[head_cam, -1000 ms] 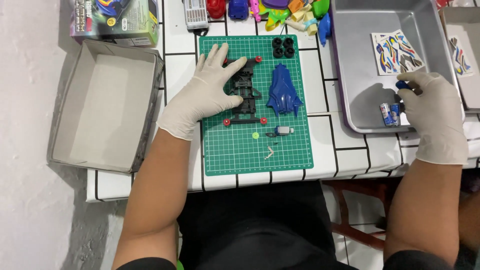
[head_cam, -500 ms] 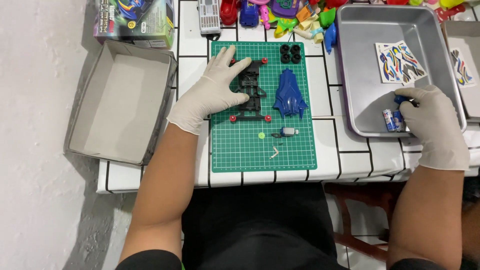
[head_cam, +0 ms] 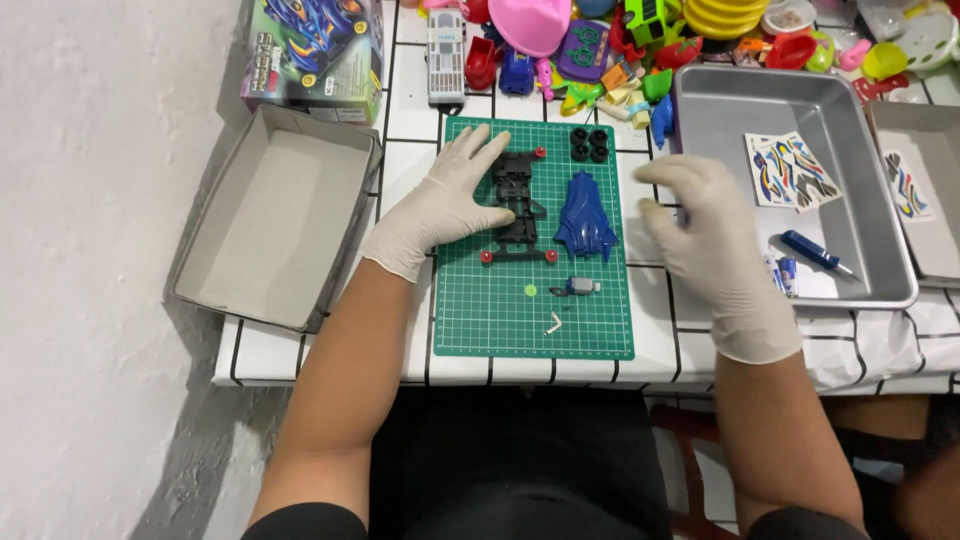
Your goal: Assembling a mini 4WD toy car chassis by attaching small components and using a screwdriver on a cutting mat.
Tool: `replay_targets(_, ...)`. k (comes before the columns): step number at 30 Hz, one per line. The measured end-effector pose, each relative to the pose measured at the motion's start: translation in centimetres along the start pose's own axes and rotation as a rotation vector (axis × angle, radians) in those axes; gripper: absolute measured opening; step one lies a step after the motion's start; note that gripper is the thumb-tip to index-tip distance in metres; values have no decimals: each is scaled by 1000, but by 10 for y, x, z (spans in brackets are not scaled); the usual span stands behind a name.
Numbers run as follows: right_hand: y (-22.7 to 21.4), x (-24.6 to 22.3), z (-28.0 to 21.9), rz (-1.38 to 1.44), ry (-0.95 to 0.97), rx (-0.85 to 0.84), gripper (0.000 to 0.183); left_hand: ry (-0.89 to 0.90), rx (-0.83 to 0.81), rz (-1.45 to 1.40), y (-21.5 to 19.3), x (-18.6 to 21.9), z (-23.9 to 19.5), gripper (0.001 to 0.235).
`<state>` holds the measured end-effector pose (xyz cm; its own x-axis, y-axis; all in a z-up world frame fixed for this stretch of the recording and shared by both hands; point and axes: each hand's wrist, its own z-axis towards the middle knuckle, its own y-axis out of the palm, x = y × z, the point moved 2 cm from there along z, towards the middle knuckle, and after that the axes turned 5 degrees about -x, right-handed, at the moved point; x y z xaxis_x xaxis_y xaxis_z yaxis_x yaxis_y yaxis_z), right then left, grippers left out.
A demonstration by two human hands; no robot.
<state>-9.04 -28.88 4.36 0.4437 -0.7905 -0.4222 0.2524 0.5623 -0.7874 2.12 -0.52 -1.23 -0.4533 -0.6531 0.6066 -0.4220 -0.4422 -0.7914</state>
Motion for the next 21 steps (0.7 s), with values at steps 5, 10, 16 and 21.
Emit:
replay_targets(5, 39, -45, 66, 78, 34, -350, 30, 27, -1, -23, 5, -3, 9, 107)
replay_targets(10, 85, -26, 105, -19, 2, -481, 25, 22, 31, -136, -4, 2, 4, 114)
replay_targets(16, 94, -22, 117, -42, 55, -569, 19, -13, 12, -207, -16, 12, -5, 114)
replay_targets(21, 109, -11, 117, -75, 50, -597, 18, -11, 8, -220, -16, 12, -1, 114)
